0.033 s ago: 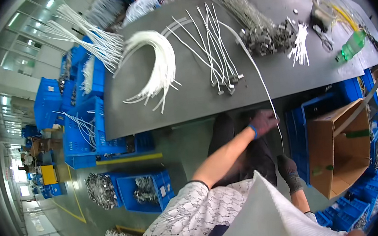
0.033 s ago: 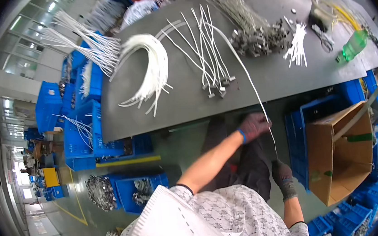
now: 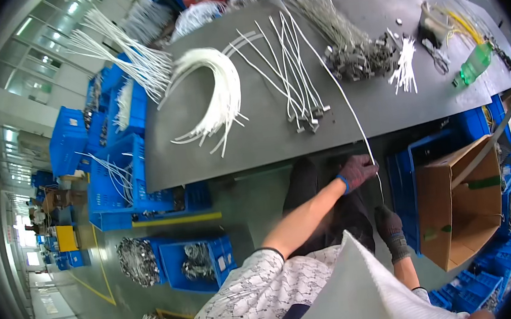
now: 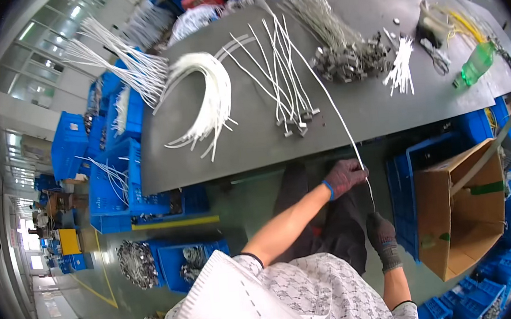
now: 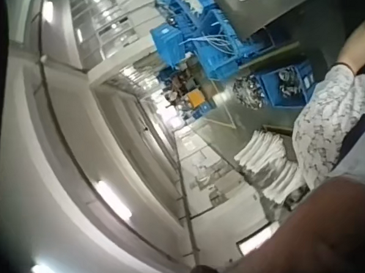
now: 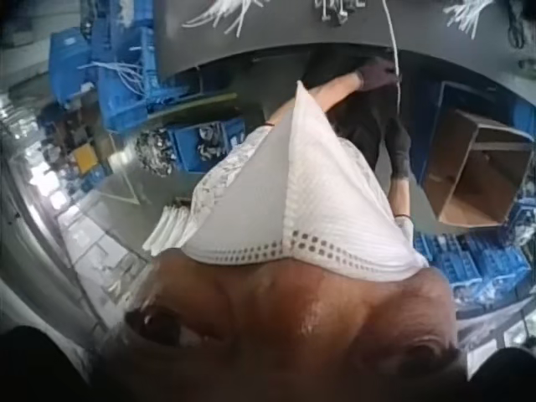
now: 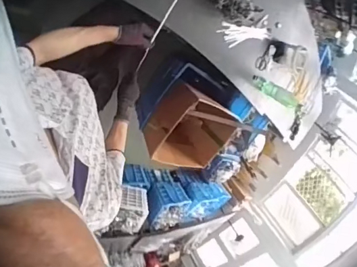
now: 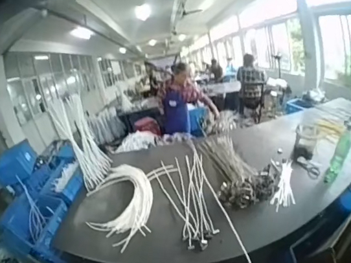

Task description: Bundling and organizing electrical wire harnesses with connectors at an assembly station.

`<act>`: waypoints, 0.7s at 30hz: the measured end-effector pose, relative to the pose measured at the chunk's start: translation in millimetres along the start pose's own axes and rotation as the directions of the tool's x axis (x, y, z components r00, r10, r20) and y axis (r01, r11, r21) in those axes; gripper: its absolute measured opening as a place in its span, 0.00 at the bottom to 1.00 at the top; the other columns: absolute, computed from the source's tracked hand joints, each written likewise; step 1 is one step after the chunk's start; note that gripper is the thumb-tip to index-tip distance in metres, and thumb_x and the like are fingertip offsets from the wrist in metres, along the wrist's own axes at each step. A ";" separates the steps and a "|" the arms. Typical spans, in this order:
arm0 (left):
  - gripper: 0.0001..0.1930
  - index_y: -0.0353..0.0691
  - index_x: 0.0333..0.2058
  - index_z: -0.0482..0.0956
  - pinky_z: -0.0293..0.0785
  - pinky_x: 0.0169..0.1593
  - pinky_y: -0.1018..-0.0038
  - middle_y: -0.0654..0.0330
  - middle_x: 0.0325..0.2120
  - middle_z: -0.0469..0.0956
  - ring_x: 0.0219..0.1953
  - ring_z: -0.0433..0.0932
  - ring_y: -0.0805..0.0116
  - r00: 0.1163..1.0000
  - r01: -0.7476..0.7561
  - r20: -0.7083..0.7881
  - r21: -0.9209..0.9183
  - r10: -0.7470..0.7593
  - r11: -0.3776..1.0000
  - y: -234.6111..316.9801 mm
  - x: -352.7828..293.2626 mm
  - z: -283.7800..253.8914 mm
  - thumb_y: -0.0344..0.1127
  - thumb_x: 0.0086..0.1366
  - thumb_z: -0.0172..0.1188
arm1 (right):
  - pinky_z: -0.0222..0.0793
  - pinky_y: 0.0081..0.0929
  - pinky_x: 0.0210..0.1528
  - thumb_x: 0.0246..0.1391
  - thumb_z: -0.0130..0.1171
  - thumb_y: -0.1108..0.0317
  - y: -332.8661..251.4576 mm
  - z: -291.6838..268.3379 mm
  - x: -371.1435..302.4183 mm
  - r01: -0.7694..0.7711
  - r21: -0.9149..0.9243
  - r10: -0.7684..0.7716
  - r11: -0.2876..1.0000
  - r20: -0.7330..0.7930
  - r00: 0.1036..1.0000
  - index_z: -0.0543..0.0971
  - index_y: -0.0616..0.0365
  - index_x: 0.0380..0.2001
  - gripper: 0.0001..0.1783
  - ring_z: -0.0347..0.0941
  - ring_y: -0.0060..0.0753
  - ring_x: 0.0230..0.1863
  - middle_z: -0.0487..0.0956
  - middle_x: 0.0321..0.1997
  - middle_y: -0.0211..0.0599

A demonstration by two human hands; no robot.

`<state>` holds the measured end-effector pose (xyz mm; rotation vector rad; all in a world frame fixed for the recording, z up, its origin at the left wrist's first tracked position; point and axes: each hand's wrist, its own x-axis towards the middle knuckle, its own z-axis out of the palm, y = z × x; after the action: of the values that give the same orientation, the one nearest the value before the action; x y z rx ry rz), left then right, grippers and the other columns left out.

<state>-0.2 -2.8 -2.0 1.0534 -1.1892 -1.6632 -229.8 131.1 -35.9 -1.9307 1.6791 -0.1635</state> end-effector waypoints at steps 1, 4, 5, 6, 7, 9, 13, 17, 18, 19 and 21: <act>0.11 0.39 0.36 0.83 0.76 0.41 0.74 0.63 0.29 0.82 0.32 0.78 0.75 0.999 -0.046 0.003 0.037 0.046 0.998 17.3 8.9 -12.6 0.41 0.64 0.65 | 0.73 0.46 0.40 0.60 0.57 0.59 -24.7 -14.9 18.0 0.055 0.101 -0.040 0.993 -0.142 0.989 0.81 0.55 0.45 0.14 0.79 0.55 0.41 0.82 0.35 0.52; 0.12 0.33 0.37 0.81 0.75 0.43 0.78 0.65 0.31 0.80 0.37 0.77 0.79 0.999 0.042 -0.031 -0.059 -0.044 0.997 56.3 -38.3 2.3 0.38 0.67 0.64 | 0.74 0.43 0.39 0.63 0.53 0.62 -72.7 -53.5 -43.4 0.110 0.107 -0.084 0.988 -0.223 0.971 0.81 0.58 0.39 0.12 0.79 0.58 0.39 0.82 0.36 0.53; 0.11 0.33 0.37 0.82 0.74 0.42 0.78 0.65 0.31 0.80 0.36 0.77 0.78 0.996 -0.036 -0.079 -0.069 0.031 0.997 75.2 -40.7 0.5 0.37 0.68 0.63 | 0.74 0.43 0.39 0.63 0.53 0.62 -79.4 -57.0 -43.9 0.123 0.105 -0.094 0.987 -0.250 0.964 0.81 0.58 0.39 0.12 0.79 0.58 0.39 0.82 0.36 0.53; 0.11 0.34 0.37 0.82 0.74 0.42 0.78 0.65 0.31 0.81 0.36 0.77 0.78 0.986 -0.114 -0.130 -0.078 0.103 0.990 90.4 -44.3 0.2 0.37 0.69 0.62 | 0.74 0.40 0.39 0.65 0.52 0.63 -85.0 -56.7 -42.8 0.190 0.356 -0.070 0.915 -0.323 0.944 0.81 0.60 0.39 0.13 0.79 0.55 0.39 0.82 0.36 0.53; 0.11 0.34 0.36 0.83 0.73 0.41 0.78 0.65 0.30 0.81 0.35 0.75 0.79 0.966 -0.199 -0.173 -0.023 0.193 0.980 86.2 -38.7 -0.5 0.38 0.69 0.61 | 0.74 0.37 0.39 0.66 0.51 0.64 -91.9 -55.9 -39.7 0.265 0.575 -0.034 0.774 -0.381 0.924 0.80 0.62 0.39 0.13 0.79 0.51 0.39 0.82 0.36 0.53; 0.12 0.34 0.36 0.83 0.73 0.41 0.78 0.66 0.31 0.81 0.34 0.75 0.79 0.965 -0.222 -0.125 0.087 0.232 0.971 82.2 -49.5 10.1 0.40 0.70 0.61 | 0.73 0.35 0.40 0.67 0.52 0.63 -118.2 -56.7 -18.2 0.386 0.623 -0.011 0.681 -0.518 0.855 0.80 0.63 0.39 0.14 0.78 0.47 0.38 0.81 0.35 0.52; 0.14 0.34 0.38 0.83 0.73 0.43 0.77 0.66 0.32 0.81 0.36 0.75 0.78 0.981 -0.169 -0.037 0.304 0.189 0.938 88.9 -98.0 28.0 0.41 0.70 0.61 | 0.72 0.32 0.41 0.70 0.48 0.57 -138.3 -59.0 9.9 0.408 0.368 -0.077 0.836 -0.656 0.751 0.80 0.65 0.40 0.20 0.76 0.41 0.36 0.80 0.34 0.47; 0.14 0.34 0.43 0.83 0.73 0.49 0.77 0.62 0.37 0.83 0.41 0.78 0.77 0.974 -0.204 -0.090 0.046 0.207 0.978 82.9 -143.1 39.3 0.40 0.70 0.61 | 0.72 0.33 0.37 0.73 0.35 0.46 -141.3 -33.5 28.4 0.172 0.937 0.202 0.304 -0.240 0.950 0.81 0.64 0.38 0.33 0.77 0.36 0.34 0.81 0.31 0.44; 0.13 0.34 0.44 0.83 0.73 0.50 0.77 0.61 0.38 0.84 0.42 0.78 0.77 0.965 -0.210 -0.156 0.004 0.208 0.978 79.9 -151.6 38.4 0.39 0.70 0.61 | 0.72 0.33 0.37 0.73 0.35 0.46 -145.9 -27.1 28.8 0.168 0.938 0.197 0.305 -0.234 0.952 0.81 0.64 0.38 0.33 0.77 0.36 0.34 0.81 0.31 0.44; 0.13 0.34 0.44 0.83 0.73 0.50 0.77 0.61 0.38 0.84 0.42 0.78 0.77 0.965 -0.208 -0.163 0.002 0.206 0.978 78.3 -156.0 36.0 0.39 0.70 0.61 | 0.72 0.33 0.37 0.72 0.36 0.45 -151.3 -21.5 32.3 0.132 0.930 0.210 0.343 -0.213 0.954 0.81 0.64 0.37 0.34 0.76 0.34 0.34 0.81 0.30 0.43; 0.14 0.35 0.44 0.83 0.74 0.48 0.76 0.61 0.37 0.83 0.41 0.78 0.76 0.928 -0.272 -0.243 0.075 0.282 0.959 76.7 -158.2 24.9 0.40 0.70 0.60 | 0.72 0.33 0.38 0.71 0.38 0.41 -167.7 -20.8 34.4 0.063 0.932 0.206 0.357 -0.144 0.968 0.82 0.63 0.38 0.35 0.76 0.33 0.35 0.82 0.33 0.39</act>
<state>37.7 135.0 103.5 1.0326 -1.1471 -1.2518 -86.0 100.1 53.9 -0.9223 1.2748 -1.1225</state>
